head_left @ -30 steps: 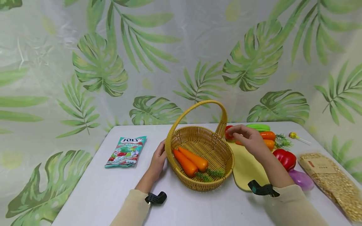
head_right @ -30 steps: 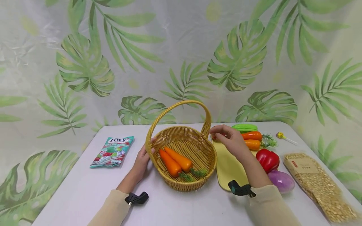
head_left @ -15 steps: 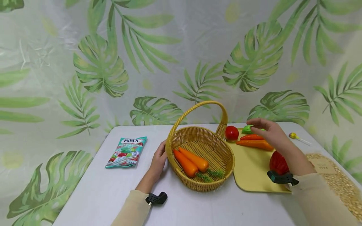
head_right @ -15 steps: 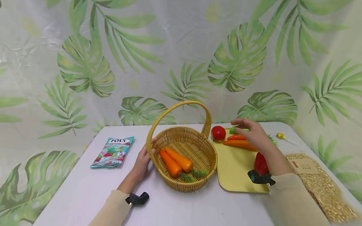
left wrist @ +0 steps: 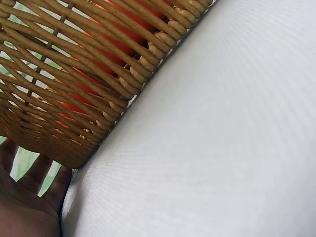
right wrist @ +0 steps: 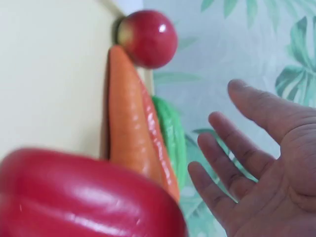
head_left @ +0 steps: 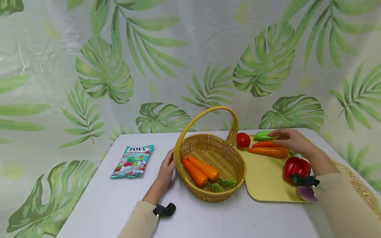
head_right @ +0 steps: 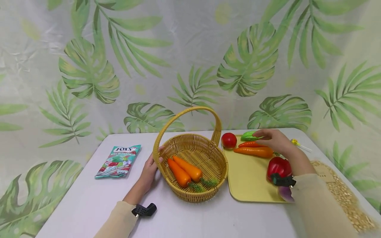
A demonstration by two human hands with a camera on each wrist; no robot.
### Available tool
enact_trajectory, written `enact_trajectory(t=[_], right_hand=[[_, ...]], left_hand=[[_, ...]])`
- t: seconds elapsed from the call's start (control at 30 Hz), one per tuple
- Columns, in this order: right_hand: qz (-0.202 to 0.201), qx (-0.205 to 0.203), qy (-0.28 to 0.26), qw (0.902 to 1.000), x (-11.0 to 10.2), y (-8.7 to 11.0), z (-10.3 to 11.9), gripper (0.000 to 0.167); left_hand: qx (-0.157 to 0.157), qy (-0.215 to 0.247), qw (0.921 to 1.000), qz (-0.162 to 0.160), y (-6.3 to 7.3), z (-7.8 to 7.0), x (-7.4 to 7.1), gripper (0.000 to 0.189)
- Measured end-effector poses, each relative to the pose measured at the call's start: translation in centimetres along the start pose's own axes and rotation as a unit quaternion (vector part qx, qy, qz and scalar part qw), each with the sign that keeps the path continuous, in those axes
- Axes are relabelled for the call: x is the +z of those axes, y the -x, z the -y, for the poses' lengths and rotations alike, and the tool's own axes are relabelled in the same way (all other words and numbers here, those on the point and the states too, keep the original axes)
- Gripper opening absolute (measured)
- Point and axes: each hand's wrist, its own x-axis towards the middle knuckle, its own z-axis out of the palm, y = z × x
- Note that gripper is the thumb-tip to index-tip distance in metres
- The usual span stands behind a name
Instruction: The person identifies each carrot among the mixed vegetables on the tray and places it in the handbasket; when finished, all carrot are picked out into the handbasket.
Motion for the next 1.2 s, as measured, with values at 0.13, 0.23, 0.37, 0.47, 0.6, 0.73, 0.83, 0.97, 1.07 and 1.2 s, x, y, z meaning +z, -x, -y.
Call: enact_trajectory(t=[0.13, 0.23, 0.37, 0.47, 0.6, 0.73, 0.83, 0.97, 1.07, 1.2], right_hand=[[0.012, 0.003, 0.022, 0.9997, -0.1, -0.1, -0.8, 0.043], [0.022, 0.009, 0.03, 0.9993, -0.2, -0.3, -1.5, 0.043], [0.037, 0.014, 0.042, 0.9984, -0.6, -0.4, -2.4, 0.045], [0.055, 0.013, 0.047, 0.9973, -0.8, -0.4, -2.9, 0.043], [0.082, 0.015, 0.049, 0.9953, -0.8, -0.5, -3.1, 0.042], [0.103, 0.007, 0.055, 0.9931, -0.8, -0.4, -3.3, 0.043], [0.11, 0.003, 0.059, 0.9922, -0.8, -0.4, -3.6, 0.04], [0.106, -0.009, 0.068, 0.992, -0.7, -0.6, -4.2, 0.036], [0.098, -0.014, 0.076, 0.9922, -0.6, -0.6, -4.7, 0.036], [0.089, -0.009, 0.079, 0.9928, -0.5, -0.7, -4.9, 0.038]], left_hand=[[0.001, 0.002, 1.0, -0.001, 0.0, 0.1, 0.0, 0.042], [-0.002, 0.002, 1.0, 0.0, 0.0, 0.1, 0.0, 0.043], [-0.003, 0.001, 1.0, 0.0, 0.0, -0.1, 0.0, 0.043], [-0.003, 0.001, 1.0, -0.002, 0.0, -0.1, -0.1, 0.043], [0.0, 0.003, 1.0, -0.004, 0.0, -0.1, -0.1, 0.043], [-0.004, 0.001, 1.0, -0.001, 0.0, 0.0, 0.0, 0.043], [-0.006, 0.004, 1.0, -0.002, 0.1, 0.1, 0.1, 0.043], [0.001, 0.009, 0.9999, -0.008, 0.1, 0.0, 0.2, 0.044], [0.002, 0.009, 0.9999, -0.007, 0.1, -0.1, 0.2, 0.044], [0.001, 0.009, 0.9999, -0.006, 0.1, -0.1, 0.2, 0.043]])
